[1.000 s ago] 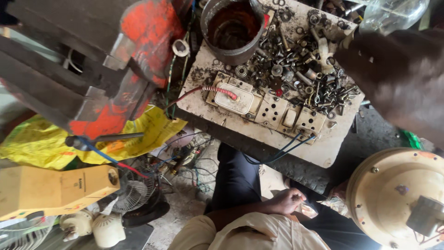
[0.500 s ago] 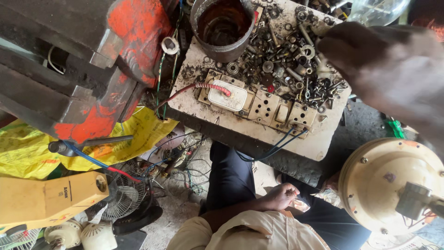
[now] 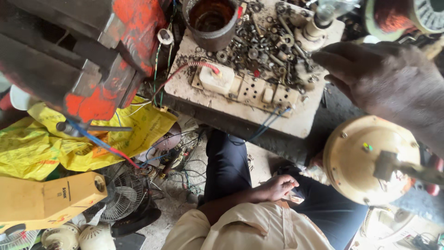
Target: The person repairs a circular electrical component by stripping wires, connecting them to terminals, and tightening screws with pliers and a screwdriver. They repeatedly adjust the wires and secure connections on the component.
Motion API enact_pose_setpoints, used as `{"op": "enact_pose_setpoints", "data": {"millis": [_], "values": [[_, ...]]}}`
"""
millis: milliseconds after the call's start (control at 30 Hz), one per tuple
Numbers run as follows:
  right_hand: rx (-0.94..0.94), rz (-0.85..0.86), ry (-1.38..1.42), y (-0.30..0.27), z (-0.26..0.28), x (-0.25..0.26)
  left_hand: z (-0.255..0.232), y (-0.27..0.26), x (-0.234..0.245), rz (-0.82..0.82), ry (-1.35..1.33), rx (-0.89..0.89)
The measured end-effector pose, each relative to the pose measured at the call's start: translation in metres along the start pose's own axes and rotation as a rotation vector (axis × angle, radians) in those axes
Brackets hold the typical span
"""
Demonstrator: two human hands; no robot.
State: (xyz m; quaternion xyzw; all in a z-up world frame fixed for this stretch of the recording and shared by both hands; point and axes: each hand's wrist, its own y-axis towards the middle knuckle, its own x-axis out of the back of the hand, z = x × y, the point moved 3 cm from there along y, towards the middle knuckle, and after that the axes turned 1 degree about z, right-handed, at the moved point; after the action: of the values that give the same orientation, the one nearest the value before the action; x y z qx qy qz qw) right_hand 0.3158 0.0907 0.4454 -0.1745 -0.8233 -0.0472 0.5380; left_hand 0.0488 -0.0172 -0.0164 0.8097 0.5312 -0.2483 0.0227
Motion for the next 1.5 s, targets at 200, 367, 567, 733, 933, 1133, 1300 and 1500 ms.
{"op": "enact_pose_setpoints", "data": {"millis": [200, 367, 567, 733, 933, 1133, 1300, 1500], "values": [[0.002, -0.157, 0.237, -0.068, 0.002, 0.025, -0.163, -0.043, -0.008, 0.355, -0.163, -0.02], [-0.063, -0.214, 0.458, -0.11, 0.013, 0.04, -0.32, -0.053, -0.007, 0.29, 0.37, -0.593], [-0.163, -0.275, 0.602, -0.117, 0.018, 0.045, -0.406, 0.019, -0.008, -0.259, 0.451, -0.982], [-0.113, -0.277, 0.492, -0.108, -0.01, 0.03, -0.404, 0.097, -0.028, -0.329, 0.766, -0.718], [-0.059, -0.196, 0.519, -0.094, -0.023, -0.007, -0.391, 0.111, -0.023, -0.314, 0.812, -0.853], [-0.12, -0.12, 0.583, -0.074, -0.042, -0.024, -0.402, 0.082, -0.014, -0.364, 0.832, -0.79], [-0.132, -0.102, 0.531, -0.07, -0.047, -0.044, -0.403, 0.084, -0.011, -0.408, 0.843, -0.739], [-0.04, -0.072, 0.494, -0.063, -0.054, -0.071, -0.397, 0.086, -0.008, -0.441, 0.788, -0.736]]}}
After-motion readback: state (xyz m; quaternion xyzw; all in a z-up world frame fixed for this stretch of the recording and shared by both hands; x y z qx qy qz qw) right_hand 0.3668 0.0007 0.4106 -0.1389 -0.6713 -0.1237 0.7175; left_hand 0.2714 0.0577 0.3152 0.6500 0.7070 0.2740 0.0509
